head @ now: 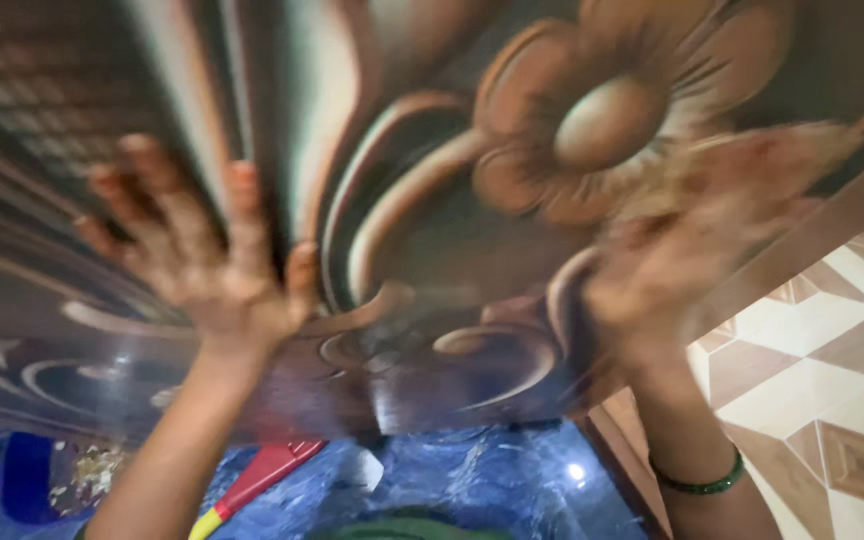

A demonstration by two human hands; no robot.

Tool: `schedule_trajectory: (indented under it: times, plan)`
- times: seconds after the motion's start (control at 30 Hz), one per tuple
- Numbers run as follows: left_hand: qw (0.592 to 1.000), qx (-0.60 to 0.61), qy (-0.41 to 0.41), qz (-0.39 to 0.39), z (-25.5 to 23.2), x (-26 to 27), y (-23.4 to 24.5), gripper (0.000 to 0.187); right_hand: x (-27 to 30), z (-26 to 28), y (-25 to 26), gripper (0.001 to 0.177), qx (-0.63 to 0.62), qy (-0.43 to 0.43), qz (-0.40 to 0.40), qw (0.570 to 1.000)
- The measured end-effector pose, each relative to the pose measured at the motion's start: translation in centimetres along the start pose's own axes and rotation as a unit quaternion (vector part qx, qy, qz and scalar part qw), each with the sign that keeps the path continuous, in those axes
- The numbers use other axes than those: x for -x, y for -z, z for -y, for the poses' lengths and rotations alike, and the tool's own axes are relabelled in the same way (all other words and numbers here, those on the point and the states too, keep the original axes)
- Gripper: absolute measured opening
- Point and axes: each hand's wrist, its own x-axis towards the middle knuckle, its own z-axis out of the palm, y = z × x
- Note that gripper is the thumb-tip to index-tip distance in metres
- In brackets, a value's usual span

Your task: The person wipes a wooden door with a cloth, moving from the top edge down the side and across the carved floral panels. The person also wipes the adjacent door frame and floor trim while cleaning.

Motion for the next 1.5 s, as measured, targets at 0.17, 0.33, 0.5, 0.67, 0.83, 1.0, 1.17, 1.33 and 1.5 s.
schedule_trajectory:
  times: [0.17,0.33,0.5,0.67,0.83,1.0,1.17,1.33,1.5]
  plan:
    - [0.992,0.022,-0.11,0.049,-1.5,4.0,-0.5,0.062,0.7,8.5,-0.3,0.07,0.106,0.183,0.027,0.977]
    - [0.987,0.079,-0.116,0.078,-4.6,10.8,-1.3,0.061,-2.2,5.5,1.3,0.063,0.062,-0.096,-0.059,0.992]
    - [0.987,0.072,-0.116,0.088,-4.7,18.6,-3.8,0.065,4.1,12.7,-5.1,0.06,-0.037,-0.131,-0.069,0.988]
    - [0.981,0.113,-0.125,0.098,-2.4,24.0,-5.4,0.066,10.9,18.9,-11.3,0.064,-0.029,-0.094,-0.077,0.992]
    - [0.975,0.158,-0.101,0.122,-2.0,25.6,-4.5,0.071,12.4,18.7,-11.2,0.057,-0.091,-0.128,-0.121,0.98]
    - [0.971,0.177,-0.033,0.157,-4.0,24.7,-2.2,0.072,13.3,17.2,-9.9,0.059,-0.12,-0.126,-0.132,0.976]
    - [0.963,0.208,0.047,0.166,-6.9,24.5,-0.5,0.07,14.8,15.0,-9.2,0.038,-0.169,-0.102,-0.149,0.969]
    - [0.966,0.182,0.059,0.173,-7.5,23.3,0.1,0.071,13.3,17.7,-8.8,0.034,-0.158,-0.089,-0.159,0.97]
    - [0.972,0.169,0.039,0.156,-7.6,22.5,0.2,0.073,15.3,19.8,-7.6,0.029,-0.111,-0.016,-0.102,0.988]
